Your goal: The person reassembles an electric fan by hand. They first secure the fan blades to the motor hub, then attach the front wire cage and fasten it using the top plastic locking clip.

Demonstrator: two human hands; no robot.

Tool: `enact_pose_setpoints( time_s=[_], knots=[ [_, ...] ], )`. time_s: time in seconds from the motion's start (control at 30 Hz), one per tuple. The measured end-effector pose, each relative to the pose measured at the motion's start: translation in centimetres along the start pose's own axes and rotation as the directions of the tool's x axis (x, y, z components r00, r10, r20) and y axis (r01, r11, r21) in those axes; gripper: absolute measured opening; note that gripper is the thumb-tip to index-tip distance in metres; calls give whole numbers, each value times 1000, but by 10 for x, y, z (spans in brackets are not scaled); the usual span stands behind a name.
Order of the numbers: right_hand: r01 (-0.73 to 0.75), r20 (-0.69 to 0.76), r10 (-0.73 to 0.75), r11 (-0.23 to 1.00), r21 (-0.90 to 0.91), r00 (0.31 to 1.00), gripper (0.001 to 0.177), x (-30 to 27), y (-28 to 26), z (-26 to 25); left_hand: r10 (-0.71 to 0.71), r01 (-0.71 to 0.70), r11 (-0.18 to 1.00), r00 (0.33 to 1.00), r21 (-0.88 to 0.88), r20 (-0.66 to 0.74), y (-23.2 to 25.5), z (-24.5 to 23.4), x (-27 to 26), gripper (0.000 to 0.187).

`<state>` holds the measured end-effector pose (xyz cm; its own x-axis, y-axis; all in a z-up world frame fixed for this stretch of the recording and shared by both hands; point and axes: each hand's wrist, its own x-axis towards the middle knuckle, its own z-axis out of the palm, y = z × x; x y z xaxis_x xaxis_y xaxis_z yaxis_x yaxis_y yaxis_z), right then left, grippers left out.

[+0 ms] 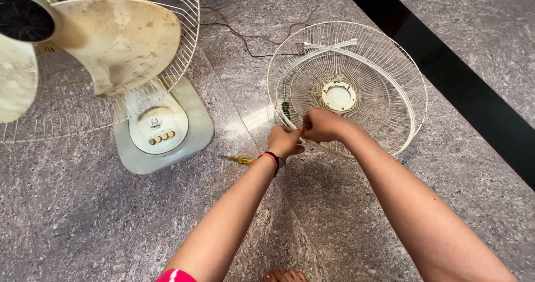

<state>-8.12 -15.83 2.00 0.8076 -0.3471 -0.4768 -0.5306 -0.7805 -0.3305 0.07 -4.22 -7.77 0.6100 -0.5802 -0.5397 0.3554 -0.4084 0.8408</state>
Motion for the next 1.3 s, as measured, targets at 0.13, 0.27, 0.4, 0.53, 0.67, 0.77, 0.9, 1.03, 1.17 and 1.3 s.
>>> enact_pose_setpoints(
  time_s=[0.13, 0.27, 0.4, 0.53, 0.67, 0.77, 0.9, 1.03, 1.17, 1.3],
  knots=[
    [-51, 43, 42, 973, 224, 998, 25, 5, 12, 0, -65, 70, 983, 997, -171, 31, 1, -1, 4, 32],
    [-134, -52, 160, 931, 340, 986, 33, 0, 37, -1, -82, 98, 961, 994, -258, 70, 7, -4, -3, 31],
    [-518, -217, 585, 802, 299, 781, 40, -11, 60, -3, -76, 79, 977, 997, -198, 22, 16, -5, -18, 31],
    [-670, -380, 683, 718, 190, 624, 73, -30, 95, 5, -87, 93, 980, 995, -176, 39, 28, -5, -29, 31],
    [-738, -330, 770, 629, 245, 546, 78, -37, 121, 19, -109, 113, 988, 993, -102, 51, 35, -7, -34, 31],
    [-723, -409, 729, 660, 206, 549, 59, -38, 126, 28, -114, 116, 990, 993, -74, 39, 38, -9, -37, 29],
    [-704, -477, 663, 700, 121, 577, 42, -29, 134, 30, -83, 85, 992, 996, -89, 30, 41, -14, -39, 32],
    [-739, -572, 643, 667, 93, 509, 49, -20, 144, 36, -64, 64, 997, 998, -31, -5, 41, -19, -38, 29],
    [-786, -545, 682, 614, 65, 488, 51, -27, 148, 35, -19, 19, 1000, 999, -15, -48, 38, -24, -36, 26],
    [-822, -475, 744, 565, 72, 470, 62, -37, 144, 25, 37, -34, 999, 994, 31, -98, 35, -31, -34, 25]
  ],
)
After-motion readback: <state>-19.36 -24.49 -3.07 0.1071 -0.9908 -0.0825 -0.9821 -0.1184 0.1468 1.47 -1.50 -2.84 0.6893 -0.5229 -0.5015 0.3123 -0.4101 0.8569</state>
